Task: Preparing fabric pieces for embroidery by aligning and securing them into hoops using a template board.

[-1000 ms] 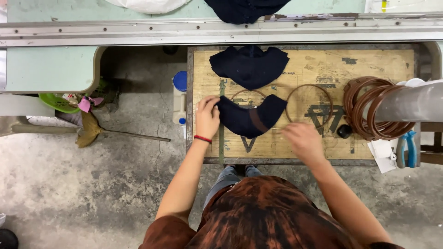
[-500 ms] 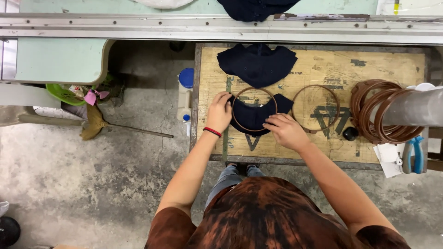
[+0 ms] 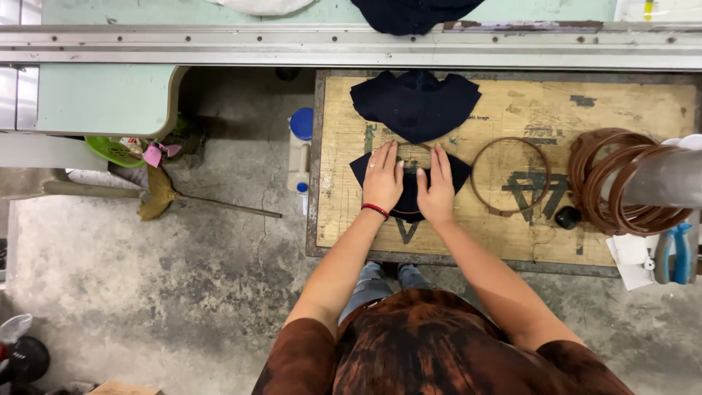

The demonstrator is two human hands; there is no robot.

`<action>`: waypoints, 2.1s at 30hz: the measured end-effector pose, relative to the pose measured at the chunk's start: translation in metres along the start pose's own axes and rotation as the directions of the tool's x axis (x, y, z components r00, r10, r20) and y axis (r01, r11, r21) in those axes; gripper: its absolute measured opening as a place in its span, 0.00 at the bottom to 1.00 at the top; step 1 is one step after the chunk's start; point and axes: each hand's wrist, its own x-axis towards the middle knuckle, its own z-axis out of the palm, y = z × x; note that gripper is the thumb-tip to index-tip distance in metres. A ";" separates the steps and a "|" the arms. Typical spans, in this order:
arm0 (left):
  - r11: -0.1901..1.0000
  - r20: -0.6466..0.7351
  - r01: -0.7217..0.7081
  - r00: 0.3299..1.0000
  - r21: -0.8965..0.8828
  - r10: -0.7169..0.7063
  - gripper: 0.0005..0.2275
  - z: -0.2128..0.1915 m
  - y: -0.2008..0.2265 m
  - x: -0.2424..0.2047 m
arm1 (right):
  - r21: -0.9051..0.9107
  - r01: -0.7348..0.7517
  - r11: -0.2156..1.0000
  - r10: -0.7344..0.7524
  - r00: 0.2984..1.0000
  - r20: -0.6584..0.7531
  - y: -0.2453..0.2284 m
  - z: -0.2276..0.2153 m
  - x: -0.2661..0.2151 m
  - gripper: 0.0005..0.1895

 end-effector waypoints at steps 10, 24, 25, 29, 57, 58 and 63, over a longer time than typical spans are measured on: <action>0.996 -0.055 0.030 0.998 -0.082 -0.035 0.21 -0.004 -0.002 -0.003 | -0.043 0.014 0.999 -0.016 0.999 -0.036 0.010 0.000 0.003 0.28; 0.990 -0.011 -0.086 0.996 -0.115 0.085 0.24 -0.012 -0.003 -0.001 | 0.029 0.025 0.999 -0.026 1.000 0.016 0.001 -0.010 0.011 0.31; 0.990 -0.011 -0.081 0.997 -0.115 0.080 0.24 -0.012 -0.004 0.000 | 0.030 0.025 0.999 -0.026 0.999 0.020 0.003 -0.009 0.012 0.31; 0.991 0.001 -0.084 0.996 -0.100 0.085 0.24 -0.008 -0.007 -0.002 | -0.015 0.038 0.999 -0.037 0.998 0.045 0.009 -0.005 0.009 0.32; 0.883 0.433 -0.285 0.895 0.373 0.106 0.27 0.005 -0.003 0.014 | -0.455 0.013 0.890 0.116 0.960 0.254 -0.008 0.005 0.022 0.29; 0.881 0.428 -0.286 0.897 0.377 0.108 0.27 0.001 0.003 -0.001 | -0.452 0.016 0.892 0.110 0.962 0.252 -0.006 0.000 0.006 0.29; 0.833 0.221 -0.367 0.928 0.415 0.299 0.29 0.004 0.001 0.000 | -0.491 0.159 0.857 -0.058 0.975 0.214 0.003 -0.002 0.005 0.41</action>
